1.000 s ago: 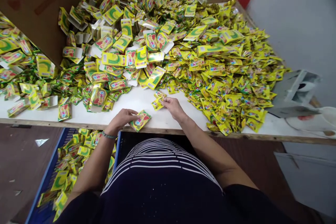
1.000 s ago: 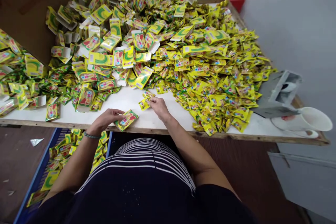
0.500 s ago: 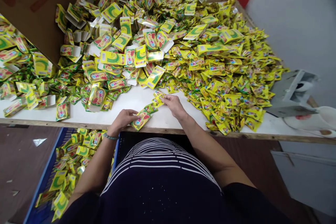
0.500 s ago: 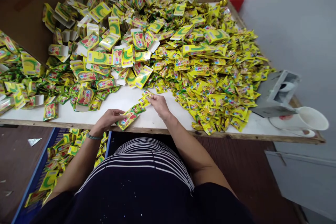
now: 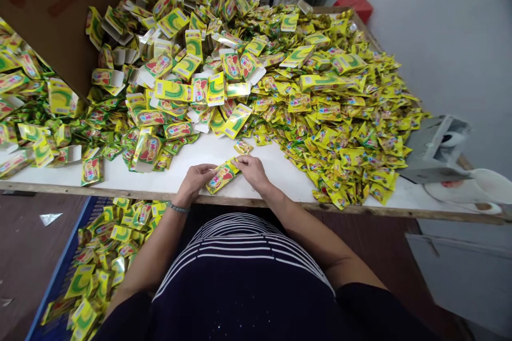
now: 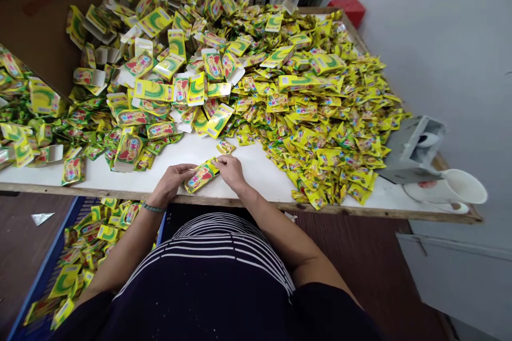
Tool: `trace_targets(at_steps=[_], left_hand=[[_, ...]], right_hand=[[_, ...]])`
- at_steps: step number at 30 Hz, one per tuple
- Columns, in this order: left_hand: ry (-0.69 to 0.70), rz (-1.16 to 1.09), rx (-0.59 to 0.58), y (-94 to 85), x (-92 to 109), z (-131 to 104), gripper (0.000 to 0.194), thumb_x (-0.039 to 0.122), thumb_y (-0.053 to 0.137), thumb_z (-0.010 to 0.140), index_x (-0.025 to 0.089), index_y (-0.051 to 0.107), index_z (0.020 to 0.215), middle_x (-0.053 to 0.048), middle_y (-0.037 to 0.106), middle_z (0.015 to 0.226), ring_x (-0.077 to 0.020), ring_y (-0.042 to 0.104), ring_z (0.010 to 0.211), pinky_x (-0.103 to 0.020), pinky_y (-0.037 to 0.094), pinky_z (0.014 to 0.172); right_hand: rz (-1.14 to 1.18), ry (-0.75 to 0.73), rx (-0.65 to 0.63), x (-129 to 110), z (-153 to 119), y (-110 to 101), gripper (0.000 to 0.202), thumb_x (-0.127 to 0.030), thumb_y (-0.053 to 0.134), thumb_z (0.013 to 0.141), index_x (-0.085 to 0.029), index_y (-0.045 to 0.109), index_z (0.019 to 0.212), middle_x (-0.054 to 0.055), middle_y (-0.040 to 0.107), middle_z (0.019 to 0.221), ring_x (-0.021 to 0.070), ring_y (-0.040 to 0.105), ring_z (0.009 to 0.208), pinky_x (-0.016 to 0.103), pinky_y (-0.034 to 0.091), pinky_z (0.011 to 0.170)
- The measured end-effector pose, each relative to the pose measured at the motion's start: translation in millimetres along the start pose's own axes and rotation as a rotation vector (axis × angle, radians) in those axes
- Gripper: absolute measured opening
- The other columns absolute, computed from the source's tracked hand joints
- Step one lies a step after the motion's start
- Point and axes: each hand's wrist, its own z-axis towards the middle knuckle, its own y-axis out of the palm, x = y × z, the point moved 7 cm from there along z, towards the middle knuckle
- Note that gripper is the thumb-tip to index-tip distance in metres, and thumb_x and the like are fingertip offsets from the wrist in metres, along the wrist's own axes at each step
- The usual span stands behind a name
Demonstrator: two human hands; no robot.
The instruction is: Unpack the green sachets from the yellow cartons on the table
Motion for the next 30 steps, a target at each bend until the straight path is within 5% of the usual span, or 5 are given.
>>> trace_targets(at_steps=[7,13,17,26,30], left_hand=[[-0.092,0.072,-0.133,25.0,1,9,0.056,0.039,0.094,0.046,0.012,0.076,0.091,-0.006,0.075,0.074,-0.0153,0.066,0.061,-0.025,0.050,0.058],[-0.083,0.000,-0.097,32.2,5,14,0.060,0.035,0.096,0.043,0.013,0.072,0.094,-0.004,0.075,0.073,-0.0154,0.066,0.059,-0.026,0.051,0.056],[-0.046,-0.039,-0.077,29.7,6,11,0.064,0.035,0.096,0.042,0.014,0.070,0.096,-0.002,0.073,0.071,-0.0146,0.066,0.059,-0.026,0.051,0.058],[0.088,-0.127,-0.148,35.8,13,-9,0.059,0.032,0.094,0.051,0.013,0.071,0.102,-0.005,0.077,0.092,-0.0154,0.070,0.075,-0.027,0.054,0.074],[0.092,-0.099,-0.133,38.5,13,-9,0.055,0.035,0.094,0.049,0.013,0.074,0.095,-0.004,0.077,0.087,-0.0157,0.069,0.071,-0.027,0.053,0.070]], right_hand=[[-0.004,-0.083,-0.116,-6,5,1,0.027,-0.040,0.066,0.078,-0.021,0.060,0.059,0.007,0.071,0.089,0.0220,0.065,0.087,0.036,0.049,0.086],[0.031,-0.002,-0.027,-1,4,-20,0.026,-0.039,0.054,0.087,-0.021,0.070,0.097,0.005,0.072,0.097,0.0197,0.064,0.090,0.034,0.050,0.084],[0.115,0.073,-0.060,4,4,-18,0.024,-0.033,0.056,0.083,-0.021,0.070,0.099,0.004,0.072,0.089,0.0182,0.064,0.082,0.032,0.051,0.078],[-0.006,-0.189,-0.321,-46,14,-20,0.018,-0.021,0.058,0.078,-0.020,0.075,0.083,0.002,0.071,0.084,0.0185,0.063,0.082,0.032,0.048,0.081],[-0.068,-0.295,-0.341,-66,18,-14,0.022,-0.018,0.056,0.080,-0.021,0.078,0.079,0.004,0.070,0.083,0.0183,0.062,0.084,0.033,0.046,0.084]])
